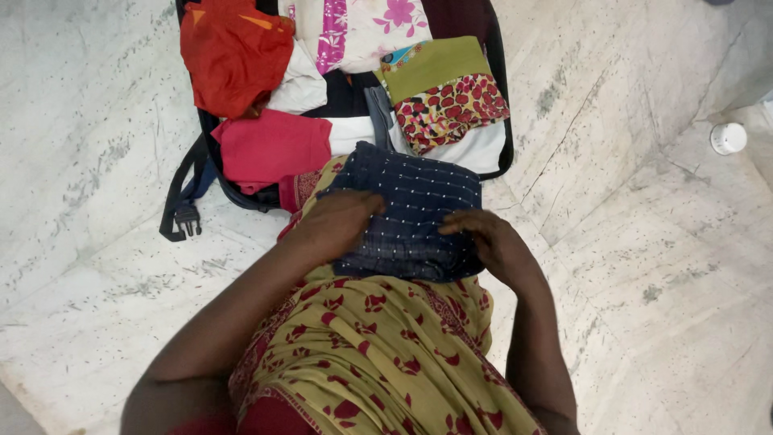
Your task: The person folds a green patterned cloth and a dark blue polka-dot cloth by hand and places them into an open suitcase containing other items.
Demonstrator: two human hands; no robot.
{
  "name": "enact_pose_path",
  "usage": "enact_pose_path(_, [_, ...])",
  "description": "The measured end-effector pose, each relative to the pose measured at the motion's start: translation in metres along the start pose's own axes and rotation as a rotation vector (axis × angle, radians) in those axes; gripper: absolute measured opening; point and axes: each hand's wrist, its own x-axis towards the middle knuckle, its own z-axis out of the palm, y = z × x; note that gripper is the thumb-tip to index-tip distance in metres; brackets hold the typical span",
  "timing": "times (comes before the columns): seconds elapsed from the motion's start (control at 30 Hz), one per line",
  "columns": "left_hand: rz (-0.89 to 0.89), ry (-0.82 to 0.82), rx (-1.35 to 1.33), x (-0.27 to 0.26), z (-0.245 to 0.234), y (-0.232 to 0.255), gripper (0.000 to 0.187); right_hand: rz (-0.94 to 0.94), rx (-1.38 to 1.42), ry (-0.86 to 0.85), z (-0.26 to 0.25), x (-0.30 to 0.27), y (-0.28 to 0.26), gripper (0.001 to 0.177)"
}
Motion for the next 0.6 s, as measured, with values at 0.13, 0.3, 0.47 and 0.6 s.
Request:
enact_pose_path(0.13, [0.195,0.373,-0.130,0.057,0.052,0.020,0.060,-0.021,-0.133,0.254,0.061,0.051,-0.001,0.050])
enact_pose_path(0.3, [0.016,0.290,0.282,0.076,0.103,0.004,0.072,0.241,-0.808,0.228,0.124,0.064,0.035,0.070])
enact_pose_path(0.47, [-0.175,0.325,0.164,0.067,0.089,-0.005,0.064,0.348,-0.487,0.328,0.112,0.071,0.071,0.075])
enact_pose_path(0.6, [-0.232,0.387,0.152,0.072,0.078,-0.020,0.058,0.411,-0.204,0.414,0.090,0.070,0.080,0.078])
